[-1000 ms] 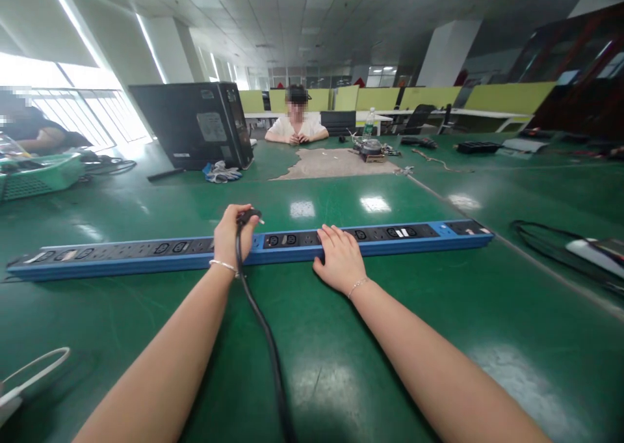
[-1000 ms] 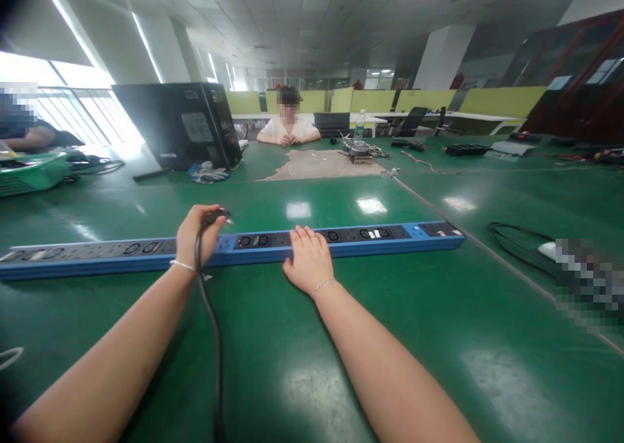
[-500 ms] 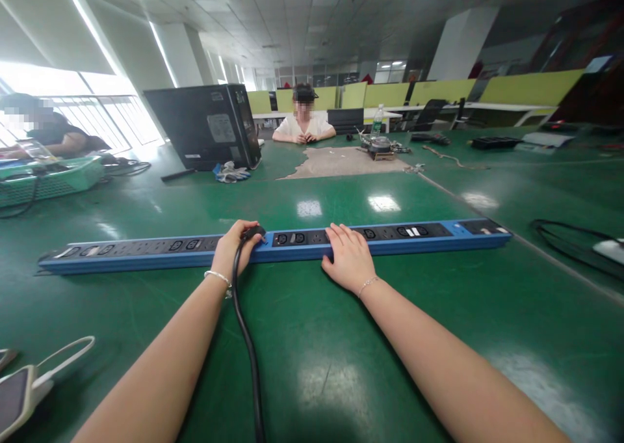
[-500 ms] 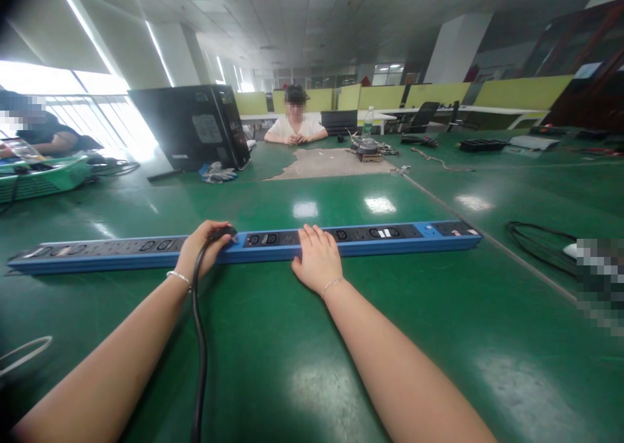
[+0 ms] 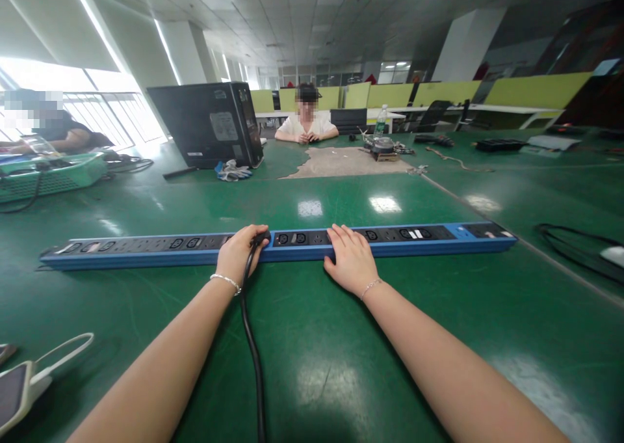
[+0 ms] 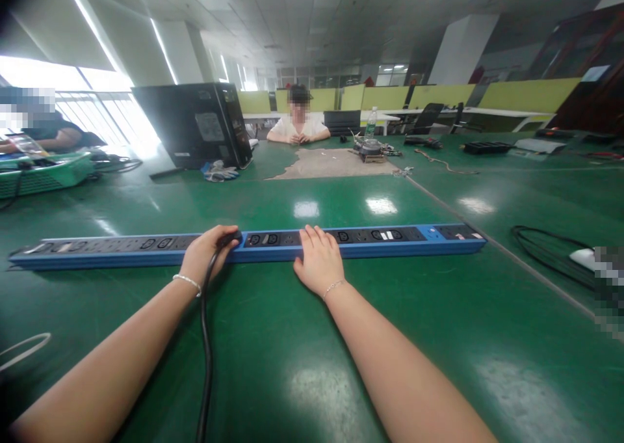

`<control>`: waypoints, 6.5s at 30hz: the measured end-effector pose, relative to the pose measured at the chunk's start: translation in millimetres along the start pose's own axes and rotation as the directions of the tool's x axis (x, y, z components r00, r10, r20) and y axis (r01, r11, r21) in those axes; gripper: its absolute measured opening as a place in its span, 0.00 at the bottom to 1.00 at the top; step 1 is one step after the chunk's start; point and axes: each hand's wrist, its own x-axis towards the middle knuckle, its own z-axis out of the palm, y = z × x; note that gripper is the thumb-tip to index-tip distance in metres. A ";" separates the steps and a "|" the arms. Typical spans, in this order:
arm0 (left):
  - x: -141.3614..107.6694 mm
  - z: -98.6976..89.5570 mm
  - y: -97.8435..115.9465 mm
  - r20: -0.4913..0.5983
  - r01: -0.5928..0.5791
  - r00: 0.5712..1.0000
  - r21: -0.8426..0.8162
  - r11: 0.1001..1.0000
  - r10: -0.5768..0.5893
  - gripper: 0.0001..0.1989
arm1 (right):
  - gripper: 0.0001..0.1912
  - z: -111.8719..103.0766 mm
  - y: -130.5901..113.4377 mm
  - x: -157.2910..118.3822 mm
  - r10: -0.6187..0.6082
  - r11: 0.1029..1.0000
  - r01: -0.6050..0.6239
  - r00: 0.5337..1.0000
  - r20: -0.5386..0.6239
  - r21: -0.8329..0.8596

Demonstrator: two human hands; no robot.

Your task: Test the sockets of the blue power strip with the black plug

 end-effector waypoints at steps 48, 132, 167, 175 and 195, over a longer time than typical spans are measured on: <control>-7.6 8.7 0.5 -0.117 -0.184 0.976 -0.002 0.983 0.182 0.09 | 0.30 -2.0 -1.7 -1.2 0.009 0.997 -0.007 1.000 0.022 -0.071; -24.5 -51.2 -95.9 -0.129 0.136 0.982 -0.034 0.990 -0.139 0.16 | 0.30 -1.3 0.1 -0.3 -0.014 0.996 0.015 1.000 0.018 -0.087; -24.8 -54.4 -90.7 -0.058 0.150 0.987 -0.049 0.987 -0.153 0.17 | 0.29 -0.6 -0.1 0.1 -0.013 0.992 0.014 1.000 0.006 -0.126; -26.4 -52.2 -84.8 -0.092 0.166 0.981 -0.041 0.985 -0.169 0.16 | 0.30 0.8 1.2 0.1 -0.014 0.992 0.015 1.000 0.011 -0.124; -19.3 -64.1 -63.8 -0.494 0.190 0.826 -0.209 0.959 -0.272 0.14 | 0.29 0.5 0.7 -0.1 -0.022 0.993 0.022 1.000 0.002 -0.112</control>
